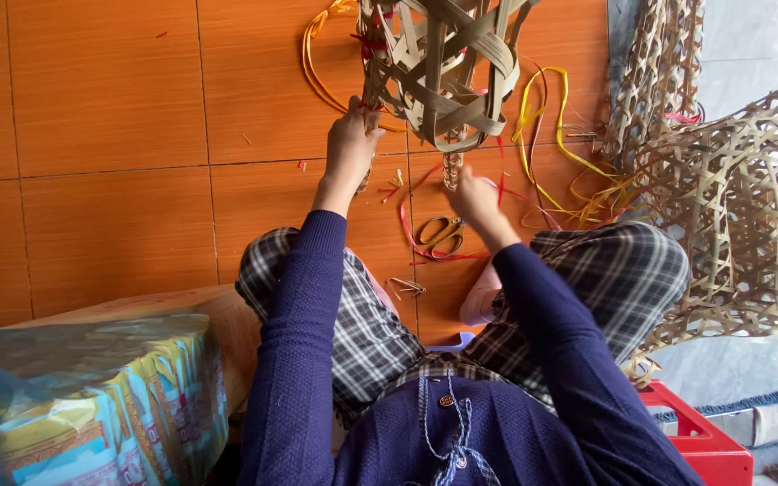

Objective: The person sits on the floor and assembles a woven animal sculpture by tying colored plastic strips around the joints of the structure. They use scissors to cut the strips and secure the connections, then inspect and adjust the shape of the sculpture.

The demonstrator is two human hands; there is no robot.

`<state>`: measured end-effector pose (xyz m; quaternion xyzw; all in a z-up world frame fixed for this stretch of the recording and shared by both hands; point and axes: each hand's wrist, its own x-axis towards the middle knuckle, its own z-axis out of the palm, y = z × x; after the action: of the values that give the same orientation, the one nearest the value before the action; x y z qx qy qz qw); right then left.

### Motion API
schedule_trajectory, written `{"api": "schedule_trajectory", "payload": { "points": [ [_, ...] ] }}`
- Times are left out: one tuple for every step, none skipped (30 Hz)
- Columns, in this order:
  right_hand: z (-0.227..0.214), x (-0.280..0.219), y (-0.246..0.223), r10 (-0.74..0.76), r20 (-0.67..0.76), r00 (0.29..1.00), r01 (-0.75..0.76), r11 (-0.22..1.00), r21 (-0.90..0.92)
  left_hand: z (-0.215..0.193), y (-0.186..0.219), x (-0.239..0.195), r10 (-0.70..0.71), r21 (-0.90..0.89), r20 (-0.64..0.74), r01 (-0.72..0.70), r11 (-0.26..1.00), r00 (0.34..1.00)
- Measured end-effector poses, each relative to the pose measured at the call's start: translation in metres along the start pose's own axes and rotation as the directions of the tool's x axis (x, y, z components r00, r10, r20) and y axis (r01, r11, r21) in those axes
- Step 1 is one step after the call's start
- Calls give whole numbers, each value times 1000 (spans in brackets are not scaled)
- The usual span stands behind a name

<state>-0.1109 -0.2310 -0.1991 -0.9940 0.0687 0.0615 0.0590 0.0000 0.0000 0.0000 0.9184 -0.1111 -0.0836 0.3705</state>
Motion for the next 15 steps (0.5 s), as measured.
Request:
{"api": "schedule_trajectory", "payload": {
  "points": [
    [47, -10, 0, 1, 0, 1000, -1, 1000, 1, 0, 1, -1, 1, 1, 1, -1, 1000, 1000],
    [93, -20, 1, -107, 76, 991, 103, 993, 57, 0, 3, -1, -8, -1, -2, 8, 1000, 1000],
    [140, -27, 1, -218, 141, 966, 202, 972, 121, 0, 5, 0, -14, -2, -7, 14, 1000, 1000],
    [170, -48, 3, -217, 138, 966, 201, 972, 123, -3, 6, -2, -12, 1, -8, 12, 1000, 1000],
    [200, -66, 4, -176, 180, 968, 161, 982, 95, -7, 7, -3, -5, -40, 12, 5, 999, 1000],
    [230, -84, 6, -133, 220, 966, 121, 990, 66, -10, 9, -3, 3, -80, 31, 0, 997, 1000],
    [207, -93, -2, -133, 213, 968, 121, 990, 70, -14, 15, -4, 8, -75, 28, -6, 997, 1000],
    [183, -103, -8, -14, 190, 982, 20, 999, -26, -16, 21, -5, 3, -13, 25, -3, 1000, 1000],
    [160, -120, -14, 104, 166, 981, -85, 989, -119, -17, 26, -11, -8, 48, 27, 7, 999, 1000],
    [156, -116, -13, 105, 168, 980, -87, 990, -114, -9, 8, -8, -9, 52, 31, 7, 999, 999],
    [151, -112, -11, 243, 261, 934, -258, 966, 24, 0, -10, -4, -55, 190, 19, 50, 980, 998],
    [146, -107, -8, 355, 368, 859, -430, 892, 142, 8, -28, -1, -98, 324, 1, 92, 942, 995],
    [138, -105, -12, 358, 363, 860, -432, 890, 148, 2, -19, -7, -90, 327, -1, 85, 941, 996],
    [131, -104, -15, 382, 344, 858, -455, 876, 161, -4, -10, -12, -117, 372, 59, 87, 924, 991],
    [123, -107, -18, 406, 330, 852, -477, 862, 171, -9, -2, -21, -150, 415, 120, 88, 906, 981]
  ]
}}
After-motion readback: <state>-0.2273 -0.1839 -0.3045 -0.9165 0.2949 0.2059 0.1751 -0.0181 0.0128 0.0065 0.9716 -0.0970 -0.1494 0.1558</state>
